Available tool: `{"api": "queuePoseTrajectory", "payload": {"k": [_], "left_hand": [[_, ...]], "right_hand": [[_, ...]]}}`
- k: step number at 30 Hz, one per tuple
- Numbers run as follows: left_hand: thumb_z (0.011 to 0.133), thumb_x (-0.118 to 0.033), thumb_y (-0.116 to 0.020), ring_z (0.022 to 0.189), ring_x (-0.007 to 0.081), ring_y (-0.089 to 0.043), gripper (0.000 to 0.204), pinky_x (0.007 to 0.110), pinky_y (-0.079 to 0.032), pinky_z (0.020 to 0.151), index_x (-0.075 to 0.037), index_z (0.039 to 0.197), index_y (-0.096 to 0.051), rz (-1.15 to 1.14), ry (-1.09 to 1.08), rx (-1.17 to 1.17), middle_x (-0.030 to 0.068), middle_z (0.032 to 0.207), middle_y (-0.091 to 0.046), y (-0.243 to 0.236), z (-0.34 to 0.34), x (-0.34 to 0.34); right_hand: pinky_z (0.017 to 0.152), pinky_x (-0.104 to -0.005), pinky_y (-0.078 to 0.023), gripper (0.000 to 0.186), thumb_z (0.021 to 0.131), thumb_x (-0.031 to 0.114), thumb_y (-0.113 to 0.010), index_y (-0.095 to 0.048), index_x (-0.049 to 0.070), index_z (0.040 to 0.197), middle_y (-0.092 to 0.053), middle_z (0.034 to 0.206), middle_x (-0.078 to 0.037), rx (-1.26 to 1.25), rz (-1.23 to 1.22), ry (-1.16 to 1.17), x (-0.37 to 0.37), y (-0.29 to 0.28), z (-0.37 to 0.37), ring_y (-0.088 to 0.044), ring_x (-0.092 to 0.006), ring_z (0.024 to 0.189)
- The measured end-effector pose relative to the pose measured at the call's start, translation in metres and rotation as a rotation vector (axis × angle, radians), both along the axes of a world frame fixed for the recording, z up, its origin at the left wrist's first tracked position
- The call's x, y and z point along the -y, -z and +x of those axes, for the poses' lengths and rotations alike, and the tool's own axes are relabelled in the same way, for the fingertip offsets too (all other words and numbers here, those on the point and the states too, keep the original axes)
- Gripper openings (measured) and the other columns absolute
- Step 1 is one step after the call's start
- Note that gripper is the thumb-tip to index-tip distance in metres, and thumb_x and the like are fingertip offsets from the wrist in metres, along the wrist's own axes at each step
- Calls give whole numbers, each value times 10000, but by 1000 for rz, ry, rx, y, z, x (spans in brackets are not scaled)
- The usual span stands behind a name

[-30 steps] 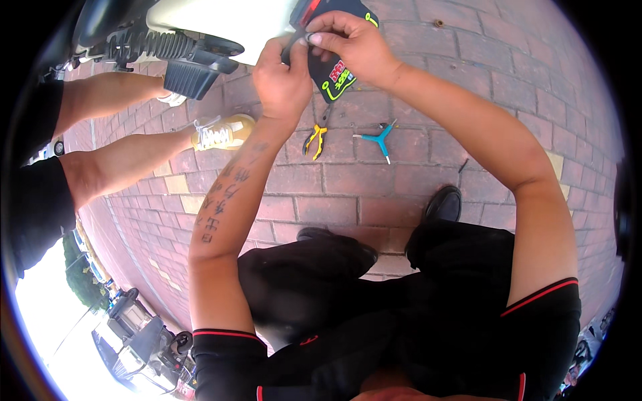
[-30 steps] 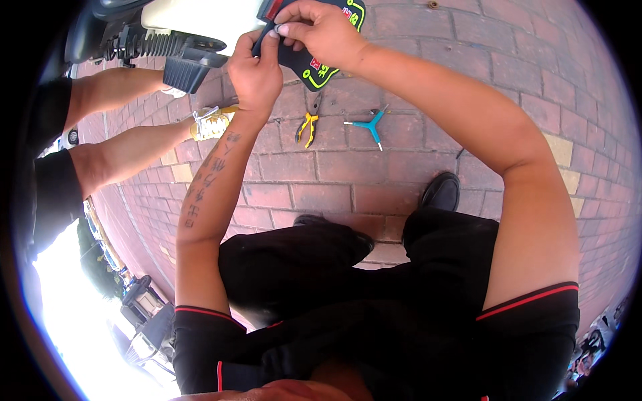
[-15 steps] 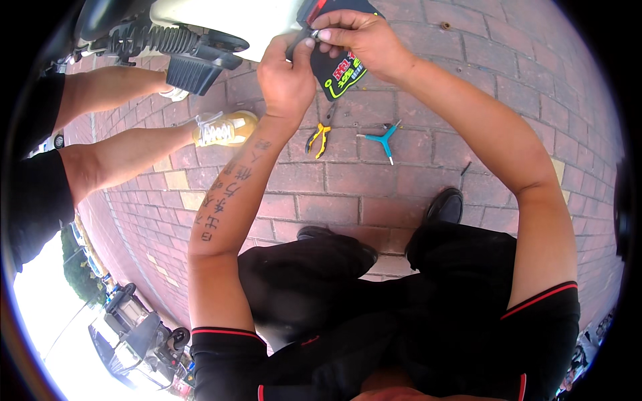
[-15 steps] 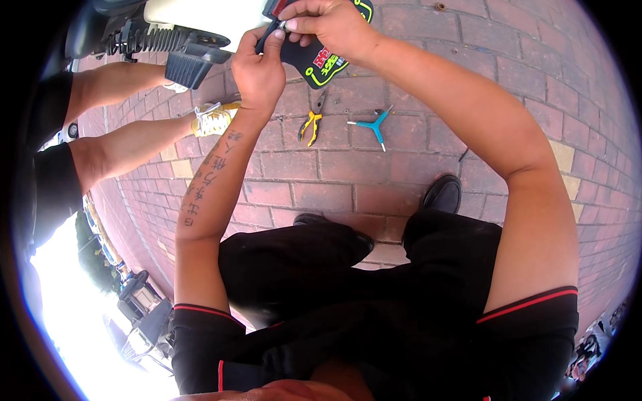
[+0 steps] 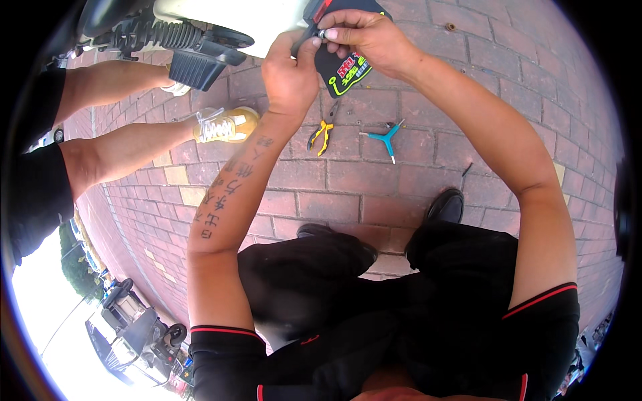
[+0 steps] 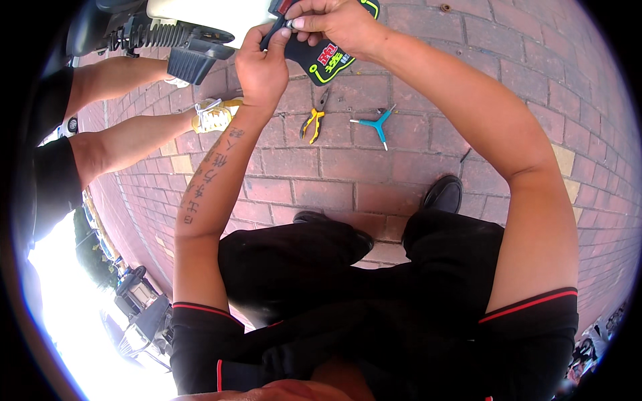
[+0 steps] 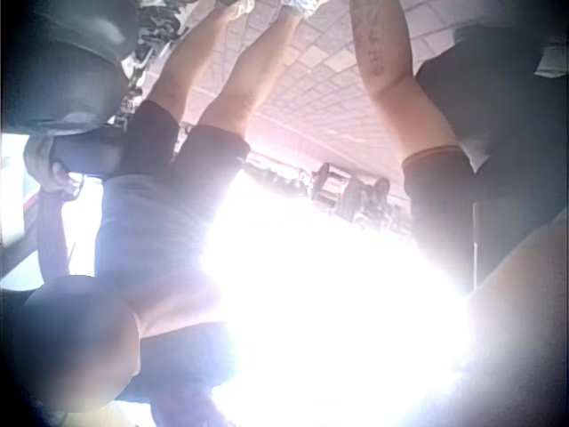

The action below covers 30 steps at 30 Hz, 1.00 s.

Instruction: The person squats on a paved sidewalk and uses a blue T-handle wrench and yellow pliers to remove a bolt from the rear fender of a white scooter. They then use the wrench to tighten a bolt on a black rectangular plate before attaching the plate to the scooter's rear fender.

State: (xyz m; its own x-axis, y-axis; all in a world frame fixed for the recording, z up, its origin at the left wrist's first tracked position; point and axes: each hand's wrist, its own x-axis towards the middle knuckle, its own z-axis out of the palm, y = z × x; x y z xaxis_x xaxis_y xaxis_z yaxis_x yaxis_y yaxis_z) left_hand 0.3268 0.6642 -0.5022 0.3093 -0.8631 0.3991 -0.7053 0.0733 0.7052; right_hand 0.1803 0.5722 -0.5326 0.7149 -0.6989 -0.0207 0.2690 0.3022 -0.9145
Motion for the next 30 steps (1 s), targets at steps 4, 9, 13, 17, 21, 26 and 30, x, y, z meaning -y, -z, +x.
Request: {"api": "queuePoseTrajectory", "payload": {"k": [4,9,13,17,21,26,30], "left_hand": [[876,-181,-680,736,127,-614,208,278,-494,687,-8,986,-647,9,25,-12,104,814,-684,1,4,-1],[877,-189,-683,740,111,-612,224,267,-494,688,-11,1009,-651,16,51,-33,93,819,-690,0,6,-2],[876,-192,-685,734,109,-611,225,262,-492,683,-17,1014,-655,6,66,-45,86,816,-690,1,8,-2],[873,-191,-687,731,104,-608,222,261,-490,677,-21,1014,-659,28,41,-40,79,818,-691,0,6,-2],[871,-202,-691,712,101,-603,227,255,-488,662,-21,1006,-663,21,53,-39,76,808,-690,-1,7,-2],[865,-216,-698,664,94,-590,235,250,-484,624,-18,988,-667,-7,65,-24,67,771,-682,0,7,-1],[898,-278,-647,623,134,-585,268,275,-482,598,-12,921,-675,87,17,-34,82,716,-658,-14,-1,-6]], "right_hand": [[720,-226,-485,193,913,131,-625,-644,41,1083,-643,891,-3,-43,-54,24,-1,-3,1,-578,-79,771],[727,-231,-493,195,913,124,-624,-645,28,1081,-653,909,-12,-59,-117,109,-9,-7,3,-584,-86,781],[728,-235,-496,198,913,122,-624,-642,19,1080,-658,920,-21,-80,-194,156,-10,-4,5,-589,-93,788],[721,-235,-494,186,909,122,-629,-643,19,1063,-654,907,-21,-75,-183,190,-8,2,7,-585,-90,781],[700,-234,-491,174,907,126,-635,-643,23,1047,-646,878,-17,-114,-199,201,-13,-3,12,-575,-81,758],[650,-224,-489,135,909,111,-628,-634,18,1007,-642,833,-11,-192,-252,285,-14,-4,15,-565,-76,700],[632,-232,-503,110,909,96,-621,-619,7,972,-650,813,-23,-265,-305,338,-23,-12,15,-600,-80,698]]}}
